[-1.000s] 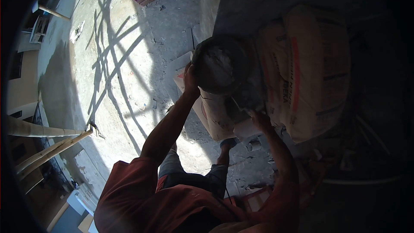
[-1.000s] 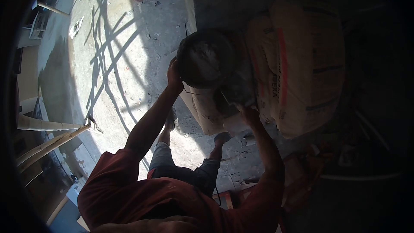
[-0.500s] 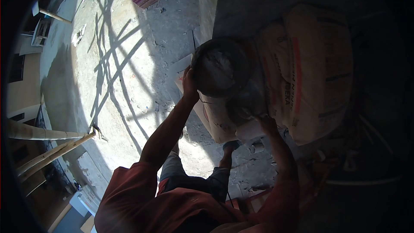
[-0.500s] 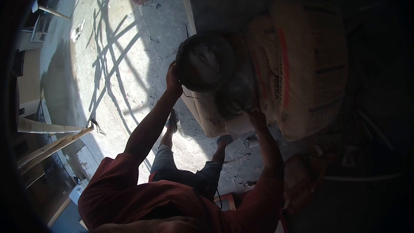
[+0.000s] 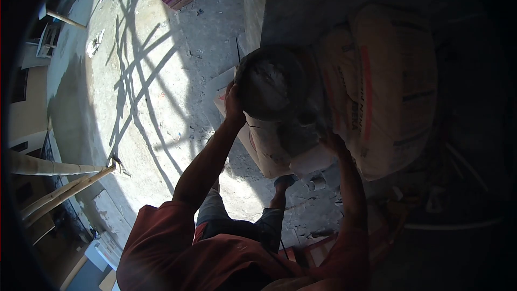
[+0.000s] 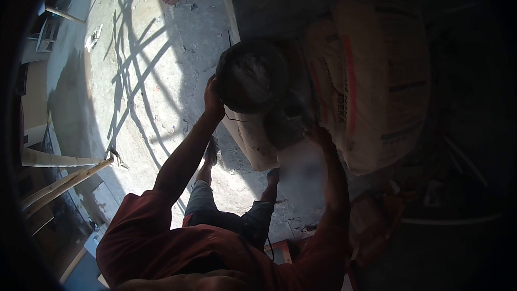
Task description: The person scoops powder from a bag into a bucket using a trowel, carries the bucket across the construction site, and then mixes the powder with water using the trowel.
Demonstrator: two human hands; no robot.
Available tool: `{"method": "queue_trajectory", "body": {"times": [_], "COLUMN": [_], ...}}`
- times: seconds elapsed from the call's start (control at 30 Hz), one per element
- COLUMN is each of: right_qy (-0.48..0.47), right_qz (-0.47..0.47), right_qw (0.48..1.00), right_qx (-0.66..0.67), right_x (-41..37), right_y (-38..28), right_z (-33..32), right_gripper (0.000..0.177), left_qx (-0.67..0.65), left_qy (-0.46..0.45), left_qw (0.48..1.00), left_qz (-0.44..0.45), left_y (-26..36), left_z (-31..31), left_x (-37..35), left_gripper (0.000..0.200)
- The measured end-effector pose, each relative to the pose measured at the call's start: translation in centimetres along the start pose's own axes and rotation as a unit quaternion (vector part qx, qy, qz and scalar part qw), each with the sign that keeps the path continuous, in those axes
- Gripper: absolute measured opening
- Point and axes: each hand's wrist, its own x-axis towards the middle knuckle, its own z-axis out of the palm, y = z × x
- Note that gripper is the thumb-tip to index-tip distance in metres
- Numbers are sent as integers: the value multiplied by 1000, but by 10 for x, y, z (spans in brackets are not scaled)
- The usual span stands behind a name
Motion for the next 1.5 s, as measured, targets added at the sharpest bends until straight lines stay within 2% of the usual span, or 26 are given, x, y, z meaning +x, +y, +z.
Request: {"method": "queue_trajectory", "body": {"times": [0.13, 0.2, 0.33, 0.4, 0.43, 0.5, 0.57, 0.6, 0.67, 0.7, 0.73, 0.8, 0.87, 0.93, 0.97, 1.03, 1.07, 1.13, 1.17, 1.3, 1.37, 1.4, 1.43, 1.47, 1.5], "right_qy": [28, -38, 19, 213, 217, 182, 220, 221, 165, 234, 232, 30, 116, 130, 128, 62, 62, 83, 63, 84, 167, 165, 145, 128, 117], "right_qz": [64, 203, 231, 194, 196, 237, 142, 142, 231, 106, 107, 219, 121, 92, 91, 128, 130, 204, 248, 257, 259, 258, 265, 268, 248], "right_qw": [998, 978, 971, 946, 945, 864, 890, 890, 877, 951, 951, 963, 986, 981, 981, 987, 987, 975, 966, 953, 925, 926, 898, 860, 860], "right_qx": [5, -27, 58, 148, 147, 405, 374, 373, 388, 173, 172, 157, 4, -114, -114, -78, -77, 0, 45, 137, 222, 220, 319, 414, 431], "right_x": [-27, -46, -50, -34, -34, -29, -15, -18, -30, -38, -51, -70, -61, -54, -53, -59, -60, -60, -54, -61, -53, -50, -46, -36, -34], "right_y": [-18, -38, -39, -28, -36, -54, -25, -39, -82, -84, -90, -111, -77, -49, -42, -36, -38, -45, -43, -77, -92, -93, -97, -99, -102], "right_z": [-5, -5, 68, 123, 129, 142, 234, 227, 191, 177, 148, 71, 62, 36, 23, 7, 16, 52, 75, 124, 152, 159, 169, 174, 173], "right_gripper": [43, 43, 45, 43, 43, 42, 41, 41, 37, 31, 31, 41, 42, 41, 41, 43, 43, 54, 55, 52, 46, 46, 44, 43, 40], "left_qx": [16, 23, 68, 15, 13, 17, 4, -6, -11, -14, -14, 13, 0, -15, -9, 0, 5, 8, 21, 28, 50, 74, 77, 59, 38], "left_qy": [3, -15, -2, -21, -24, -12, -8, -3, 13, 32, 33, -1, 3, 4, 0, -5, -1, 4, -8, -20, -37, -49, -49, -34, -18], "left_qw": [1000, 1000, 997, 1000, 999, 1000, 1000, 1000, 1000, 999, 998, 1000, 1000, 1000, 1000, 1000, 1000, 1000, 1000, 999, 997, 993, 993, 996, 999], "left_qz": [-14, 12, 18, 18, 19, 1, 2, -2, -19, -40, -42, 8, -5, -13, 0, 9, 6, 3, 10, 27, 52, 74, 73, 49, 20], "left_y": [-7, -9, -12, -6, -5, -1, 1, 1, 3, 2, 2, 5, 1, -3, -5, -6, -6, -6, -6, -8, -12, -13, -7, 0, 1], "left_z": [-5, -6, -11, -6, -4, -2, -1, -1, 2, 2, 2, 2, -1, -2, -3, -5, -4, -3, -4, -6, -8, -11, -9, -3, 0], "left_x": [3, 4, 7, 2, 2, 3, 3, 2, 5, 4, 2, 0, 0, 4, 4, 0, 2, 1, 2, 5, 9, 7, 3, 3, -1], "left_gripper": [44, 44, 45, 44, 44, 44, 44, 44, 43, 43, 43, 43, 44, 44, 44, 44, 44, 44, 45, 46, 47, 48, 48, 48, 48]}}
